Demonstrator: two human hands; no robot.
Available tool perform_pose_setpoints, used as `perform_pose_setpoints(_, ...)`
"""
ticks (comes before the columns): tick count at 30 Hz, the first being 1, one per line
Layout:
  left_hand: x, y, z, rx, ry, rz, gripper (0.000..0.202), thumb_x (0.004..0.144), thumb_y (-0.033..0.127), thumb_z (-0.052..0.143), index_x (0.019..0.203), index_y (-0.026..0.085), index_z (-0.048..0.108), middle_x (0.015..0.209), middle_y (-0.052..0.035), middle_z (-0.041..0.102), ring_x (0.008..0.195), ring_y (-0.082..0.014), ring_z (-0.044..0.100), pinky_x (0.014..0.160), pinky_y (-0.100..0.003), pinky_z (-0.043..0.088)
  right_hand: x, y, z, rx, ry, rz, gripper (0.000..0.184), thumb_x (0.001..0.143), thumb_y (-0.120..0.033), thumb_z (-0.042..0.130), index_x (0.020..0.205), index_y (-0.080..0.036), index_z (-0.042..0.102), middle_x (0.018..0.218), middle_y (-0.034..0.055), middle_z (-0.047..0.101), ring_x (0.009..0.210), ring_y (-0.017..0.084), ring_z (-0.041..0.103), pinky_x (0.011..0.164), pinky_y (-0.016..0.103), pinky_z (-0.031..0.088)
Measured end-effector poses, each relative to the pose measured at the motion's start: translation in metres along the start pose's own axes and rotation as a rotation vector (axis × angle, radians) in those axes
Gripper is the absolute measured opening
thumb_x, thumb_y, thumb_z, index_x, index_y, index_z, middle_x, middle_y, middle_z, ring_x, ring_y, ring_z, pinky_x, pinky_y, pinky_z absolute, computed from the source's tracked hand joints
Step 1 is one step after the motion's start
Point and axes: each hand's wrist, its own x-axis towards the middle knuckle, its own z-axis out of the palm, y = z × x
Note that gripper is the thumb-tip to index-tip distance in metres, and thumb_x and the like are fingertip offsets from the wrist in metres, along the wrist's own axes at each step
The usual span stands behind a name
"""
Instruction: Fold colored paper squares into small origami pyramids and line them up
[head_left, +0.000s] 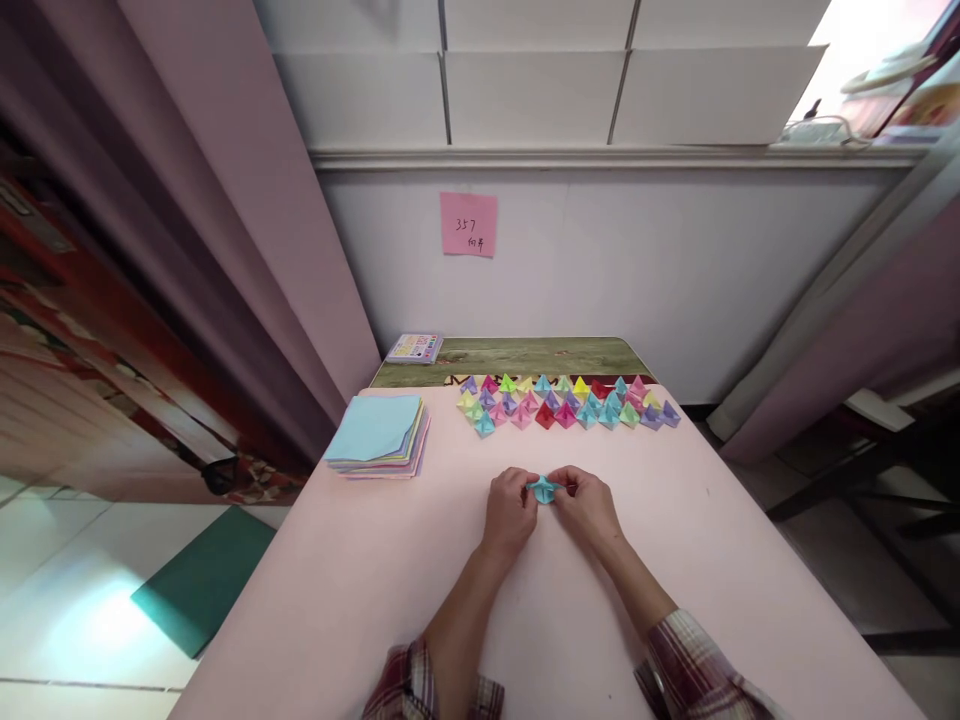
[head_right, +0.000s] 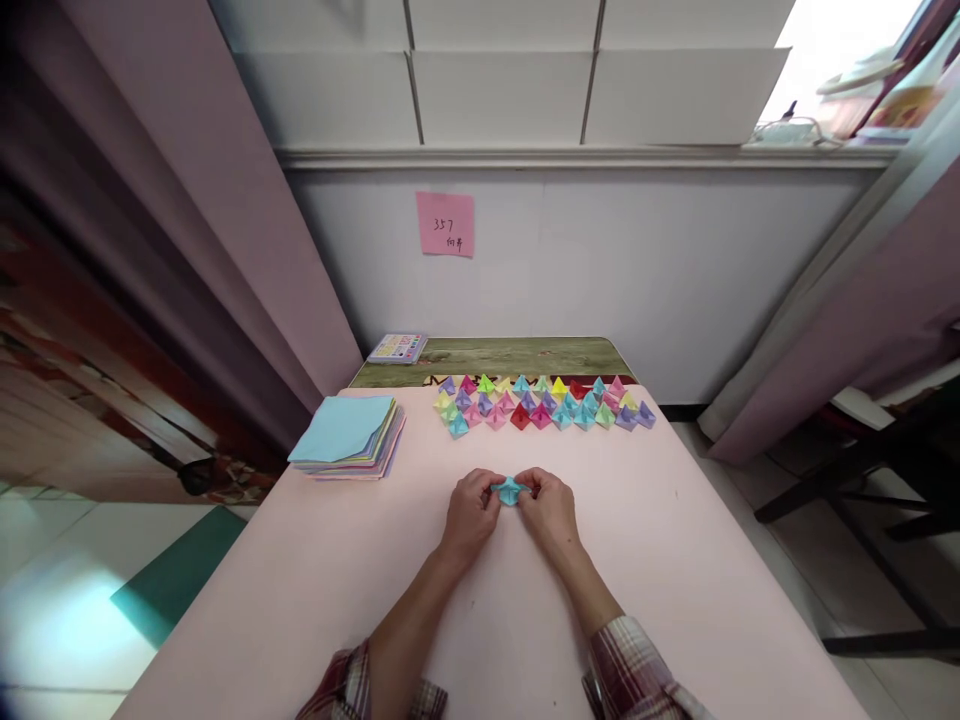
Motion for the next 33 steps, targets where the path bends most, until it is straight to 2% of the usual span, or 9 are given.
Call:
perform_pose_setpoints(4, 0.0, -0.004, 0.002, -0.075, 0.005, -0.003, 0.03, 0.072, 0.002, 0.05, 0.09, 0.019, 0.068, 0.091, -0.0052, 0.067, 0.088, -0.0192, 0.062, 0.081, -0.034, 0.048, -0.001, -0.003, -0.001, -0.103, -0.02, -0.035, 0.026, 0.065, -0.017, 0.052, 0.077, -0.024, 0.073, 0.08, 0.001, 0.074, 0.067, 0.019, 0.066, 0.064, 0.029, 0.048)
perform_pose_setpoints(10, -0.001, -0.003, 0.003, -0.136, -0.008, 0.024, 0.031, 0.071, 0.0, 0.048, 0.085, 0.019, 0.069, 0.086, -0.0044, 0.067, 0.083, -0.0172, 0.063, 0.077, -0.03, 0.05, -0.005, -0.01, -0.006, -0.21, -0.04, -0.02, 0.022, 0.066, -0.014, 0.056, 0.076, -0.023, 0.073, 0.077, 0.0011, 0.073, 0.067, 0.017, 0.066, 0.064, 0.026, 0.046)
perform_pose_setpoints(16, 0.0, 0.002, 0.001, -0.108, -0.028, 0.041, 0.029, 0.073, 0.001, 0.048, 0.085, 0.019, 0.069, 0.084, -0.0041, 0.067, 0.082, -0.0173, 0.062, 0.077, -0.03, 0.049, -0.009, -0.037, -0.001, -0.695, -0.078, -0.026, 0.021, 0.077, -0.021, 0.055, 0.09, -0.023, 0.071, 0.095, 0.0058, 0.069, 0.081, 0.018, 0.066, 0.065, 0.025, 0.042)
perform_pose_setpoints(20, 0.0, 0.004, 0.0, -0.088, -0.033, 0.038, 0.028, 0.073, 0.001, 0.048, 0.084, 0.019, 0.068, 0.084, -0.0044, 0.067, 0.082, -0.0177, 0.062, 0.078, -0.031, 0.048, -0.01, -0.05, 0.004, -0.888, -0.141, -0.044, 0.022, 0.081, -0.023, 0.052, 0.094, -0.022, 0.069, 0.094, 0.0075, 0.068, 0.079, 0.02, 0.067, 0.062, 0.026, 0.041)
perform_pose_setpoints(26, -0.001, 0.003, 0.001, -0.077, -0.028, 0.027, 0.027, 0.075, 0.002, 0.048, 0.085, 0.018, 0.068, 0.085, -0.0049, 0.067, 0.084, -0.0179, 0.062, 0.079, -0.031, 0.047, -0.005, -0.046, -0.001, -0.849, -0.152, -0.015, 0.021, 0.081, -0.03, 0.053, 0.089, -0.027, 0.072, 0.096, 0.0053, 0.07, 0.083, 0.021, 0.067, 0.062, 0.027, 0.04)
perform_pose_setpoints(33, -0.001, 0.005, 0.0, -0.076, -0.025, 0.019, 0.027, 0.075, 0.002, 0.048, 0.086, 0.018, 0.067, 0.086, -0.0048, 0.067, 0.085, -0.0181, 0.061, 0.078, -0.031, 0.047, 0.001, -0.039, -0.003, -0.79, -0.16, -0.041, 0.019, 0.078, -0.028, 0.056, 0.088, -0.03, 0.072, 0.096, 0.0016, 0.07, 0.084, 0.019, 0.066, 0.062, 0.026, 0.037)
